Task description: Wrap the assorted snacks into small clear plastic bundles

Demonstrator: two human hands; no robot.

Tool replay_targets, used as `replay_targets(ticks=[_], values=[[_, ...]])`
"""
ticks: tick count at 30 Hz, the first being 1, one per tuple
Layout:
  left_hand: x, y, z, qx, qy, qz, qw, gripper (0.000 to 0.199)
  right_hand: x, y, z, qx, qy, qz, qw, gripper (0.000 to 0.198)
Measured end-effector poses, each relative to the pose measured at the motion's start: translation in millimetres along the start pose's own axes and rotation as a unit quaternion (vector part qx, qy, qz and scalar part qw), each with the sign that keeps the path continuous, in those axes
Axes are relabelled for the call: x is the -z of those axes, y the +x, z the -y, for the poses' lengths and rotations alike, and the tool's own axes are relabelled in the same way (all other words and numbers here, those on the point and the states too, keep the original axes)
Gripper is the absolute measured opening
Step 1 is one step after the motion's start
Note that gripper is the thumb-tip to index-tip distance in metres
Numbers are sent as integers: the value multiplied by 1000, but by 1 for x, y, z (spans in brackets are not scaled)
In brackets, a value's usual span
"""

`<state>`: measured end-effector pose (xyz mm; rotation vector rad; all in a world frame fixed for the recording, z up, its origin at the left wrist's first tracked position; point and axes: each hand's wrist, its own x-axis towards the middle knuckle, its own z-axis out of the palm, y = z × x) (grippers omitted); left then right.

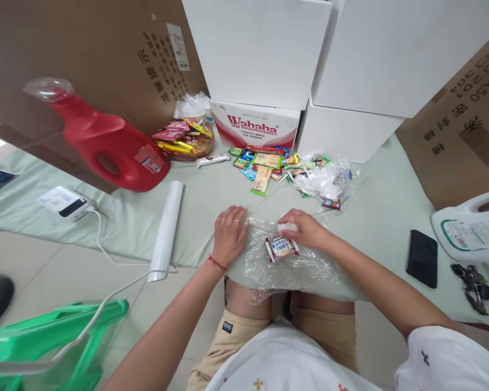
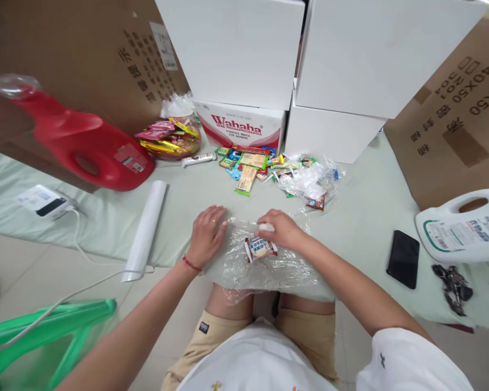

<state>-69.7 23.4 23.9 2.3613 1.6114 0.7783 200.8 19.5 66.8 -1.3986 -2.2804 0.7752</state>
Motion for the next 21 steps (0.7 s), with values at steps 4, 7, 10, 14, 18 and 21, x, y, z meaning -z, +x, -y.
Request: replay_targets(ticks=[4,7,10,14,18,21], values=[[-10,33,-19,-45,11,111,993,52,13,15,-19,-17,-77,-53,995,56],[-13,47,-20,-72,13,176,982,30,13,22,-30,-15,-82,-12,996,56],[-5,47,-17,-102,-11,191,976,22,10,18,-32,15,-86,-6,996,19],[7,27,-21,-151,-34,143,978,19,14,-2,-20,82,-91,-30,992,12],[11,4,-34,-180,-76,55,979,16,23,-24,-4,134,-107,-57,983,20],[13,-12,-45,-200,-101,42,974,16,23,-40,4,165,-142,-47,975,23]])
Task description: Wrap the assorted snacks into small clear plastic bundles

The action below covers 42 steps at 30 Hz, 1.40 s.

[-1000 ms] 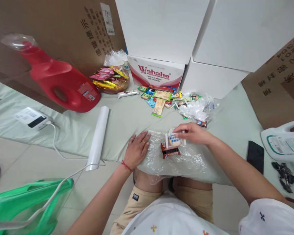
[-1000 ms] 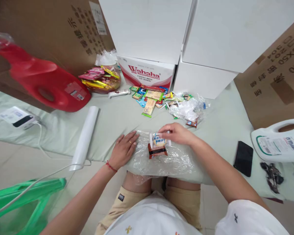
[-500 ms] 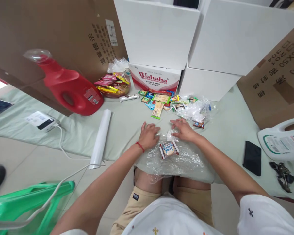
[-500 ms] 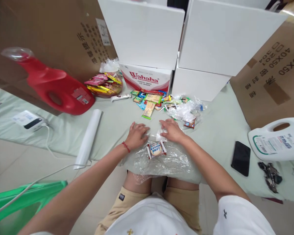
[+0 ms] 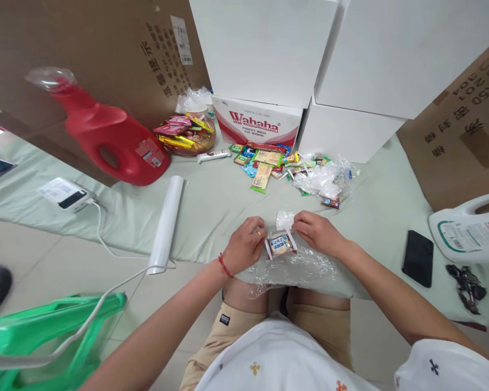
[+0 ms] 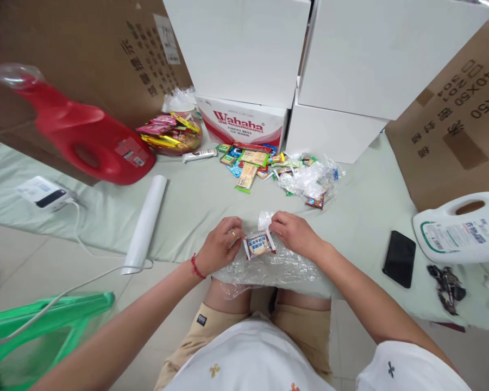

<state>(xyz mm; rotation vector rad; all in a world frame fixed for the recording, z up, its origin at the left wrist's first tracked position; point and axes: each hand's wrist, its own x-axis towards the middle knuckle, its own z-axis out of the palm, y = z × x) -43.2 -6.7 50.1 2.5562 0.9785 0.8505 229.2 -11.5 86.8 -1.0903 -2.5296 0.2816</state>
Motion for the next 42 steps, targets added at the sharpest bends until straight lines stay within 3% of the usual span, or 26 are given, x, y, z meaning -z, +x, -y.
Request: replay_targets(ticks=[6,9,15,18,21,29,35,39,42], values=[[-6,-21,-20,-47,18,96,994,13,-21,-23,5,68,-64,48,994,24],[-18,-29,-20,-46,54,88,994,28,-30,-32,5,75,-54,41,995,21],[-37,-36,-11,-67,69,78,992,35,-28,-68,39,12,-16,-37,999,23],[-35,-33,-12,-54,63,95,992,35,-40,-88,60,12,-29,-29,999,29],[-30,-28,-16,-38,57,126,990,38,-55,-98,69,-21,-40,-22,999,21],[-24,-15,-19,8,21,171,985,42,-43,-67,60,-113,-38,-84,989,25],[-17,-5,-20,9,11,188,982,43,-44,-37,41,-173,-21,1,985,28],[-8,-2,-19,16,16,205,979,42,-50,-26,31,-225,56,16,973,27],[-4,-8,-17,4,1,186,983,50,-52,-20,27,-235,94,19,967,25]])
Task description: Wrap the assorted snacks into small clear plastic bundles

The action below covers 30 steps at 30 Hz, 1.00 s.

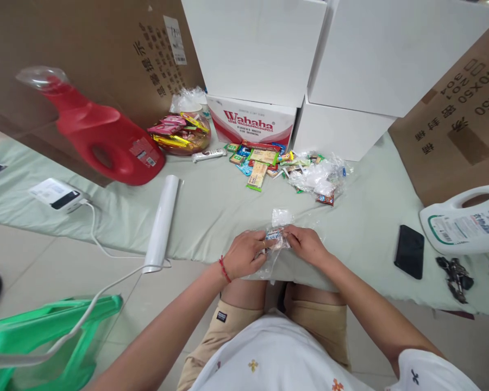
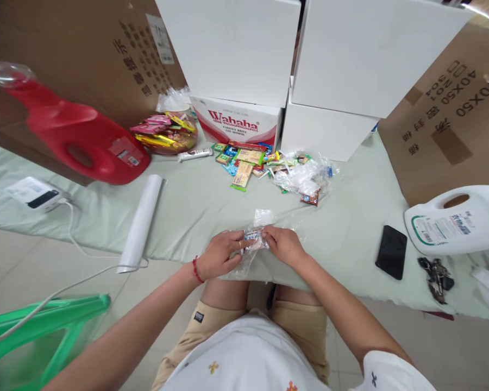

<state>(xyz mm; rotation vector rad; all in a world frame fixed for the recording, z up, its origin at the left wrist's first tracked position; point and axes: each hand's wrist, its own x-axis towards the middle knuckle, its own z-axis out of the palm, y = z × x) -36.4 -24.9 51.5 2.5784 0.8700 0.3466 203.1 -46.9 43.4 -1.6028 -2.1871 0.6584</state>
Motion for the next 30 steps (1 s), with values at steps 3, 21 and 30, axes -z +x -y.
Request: replay_targets(ticks=[3,21,30], values=[[-3,-11,1,-39,-11,-38,998,70,-1,4,1,-4,-1,-1,1000,24],[-39,1,5,311,-46,-323,893,21,1,17,5,-51,103,33,993,19],[-49,4,4,82,131,-179,972,51,13,18,-10,-77,281,98,952,26]])
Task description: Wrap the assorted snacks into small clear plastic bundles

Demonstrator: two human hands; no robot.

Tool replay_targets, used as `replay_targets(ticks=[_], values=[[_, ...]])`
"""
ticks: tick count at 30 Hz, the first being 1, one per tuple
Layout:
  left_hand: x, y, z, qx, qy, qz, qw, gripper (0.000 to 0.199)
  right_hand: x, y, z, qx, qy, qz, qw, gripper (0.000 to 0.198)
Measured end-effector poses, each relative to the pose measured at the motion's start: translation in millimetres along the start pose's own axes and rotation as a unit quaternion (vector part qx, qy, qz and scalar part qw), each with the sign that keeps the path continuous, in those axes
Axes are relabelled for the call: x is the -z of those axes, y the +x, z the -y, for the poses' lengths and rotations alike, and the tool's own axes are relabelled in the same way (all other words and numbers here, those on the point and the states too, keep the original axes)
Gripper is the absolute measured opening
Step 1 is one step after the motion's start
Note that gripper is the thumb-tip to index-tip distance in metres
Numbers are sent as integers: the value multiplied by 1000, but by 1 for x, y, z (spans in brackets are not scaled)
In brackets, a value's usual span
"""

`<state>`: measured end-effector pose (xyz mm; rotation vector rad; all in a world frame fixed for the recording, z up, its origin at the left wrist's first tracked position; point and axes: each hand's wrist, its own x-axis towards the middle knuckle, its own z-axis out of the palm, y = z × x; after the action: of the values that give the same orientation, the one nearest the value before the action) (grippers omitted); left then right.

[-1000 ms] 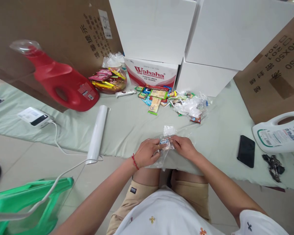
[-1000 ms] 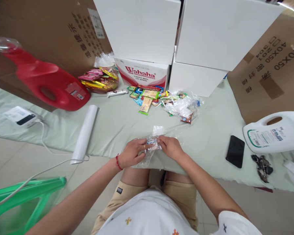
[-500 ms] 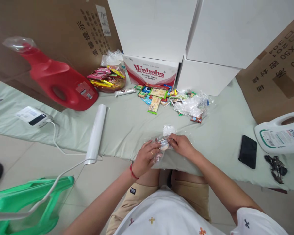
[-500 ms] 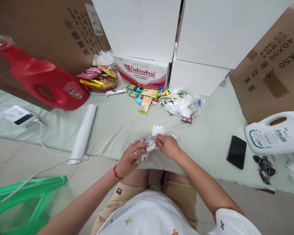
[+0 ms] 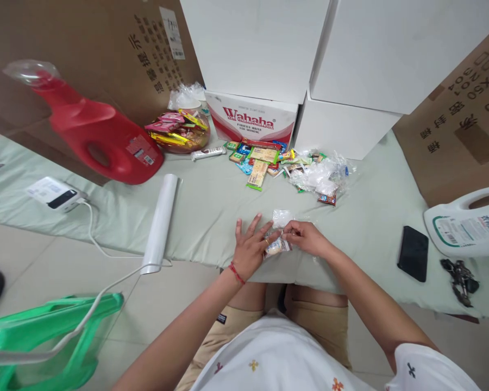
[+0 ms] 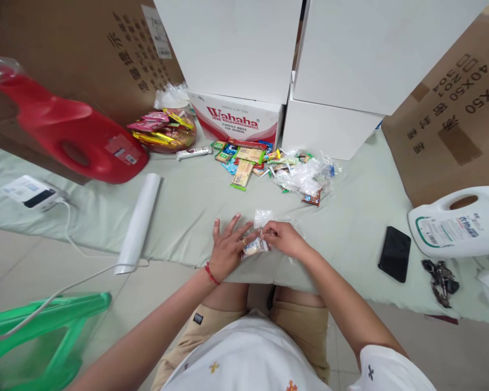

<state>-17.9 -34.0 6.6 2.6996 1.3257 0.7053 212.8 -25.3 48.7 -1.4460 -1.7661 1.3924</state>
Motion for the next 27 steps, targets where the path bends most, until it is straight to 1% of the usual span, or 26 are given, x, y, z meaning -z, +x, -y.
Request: replay_targets(ticks=[2,4,6,7,8,9,10,11,12,13,14,16,17,19,20,21,22,24,25,26,27], values=[[-1,1,3,-17,-12,22,1000,49,22,-6,0,5,-9,13,1000,28],[-2,3,6,-22,-19,21,999,46,45,-9,0,18,-54,-34,998,29],[-4,3,9,-31,-23,20,999,45,62,-7,2,66,-115,-79,988,27],[-5,3,9,-34,-22,20,999,45,66,-5,2,99,-145,-75,982,32],[-5,3,10,-37,-19,19,999,46,67,-2,4,129,-175,-51,975,43],[-6,2,10,-40,-14,19,999,47,66,1,4,147,-206,-15,967,53],[-6,2,10,-41,-9,18,999,48,62,4,5,150,-238,19,959,58],[-6,1,10,-41,-3,16,999,48,58,4,5,143,-273,38,950,53],[-7,1,11,-41,1,14,999,49,55,3,4,133,-308,43,941,42],[-7,0,11,-41,4,12,999,49,52,-2,1,127,-336,35,933,30],[-8,0,11,-42,5,10,999,49,52,-9,-3,129,-352,22,927,22],[-10,-1,12,-47,4,2,999,49,57,-30,-16,141,-353,6,925,23],[-11,-1,12,-50,2,-3,999,49,62,-43,-24,142,-348,10,927,25],[-13,-1,13,-52,-3,-14,999,50,76,-70,-39,122,-340,34,932,30],[-13,-1,13,-52,-6,-17,998,51,83,-82,-44,110,-335,39,935,31],[-13,-1,13,-51,-9,-17,998,52,88,-93,-48,103,-326,31,939,32],[-13,-1,13,-51,-9,-15,999,54,91,-102,-49,104,-310,4,945,31],[-12,-1,13,-53,-7,-11,999,56,90,-111,-44,121,-266,-80,953,30],[-11,-1,13,-54,-5,-9,999,57,84,-111,-39,134,-246,-117,953,33],[-11,0,13,-55,-3,-8,998,58,77,-108,-33,147,-232,-136,952,39],[-11,0,13,-56,-1,-7,998,59,66,-102,-28,156,-228,-143,950,44]])
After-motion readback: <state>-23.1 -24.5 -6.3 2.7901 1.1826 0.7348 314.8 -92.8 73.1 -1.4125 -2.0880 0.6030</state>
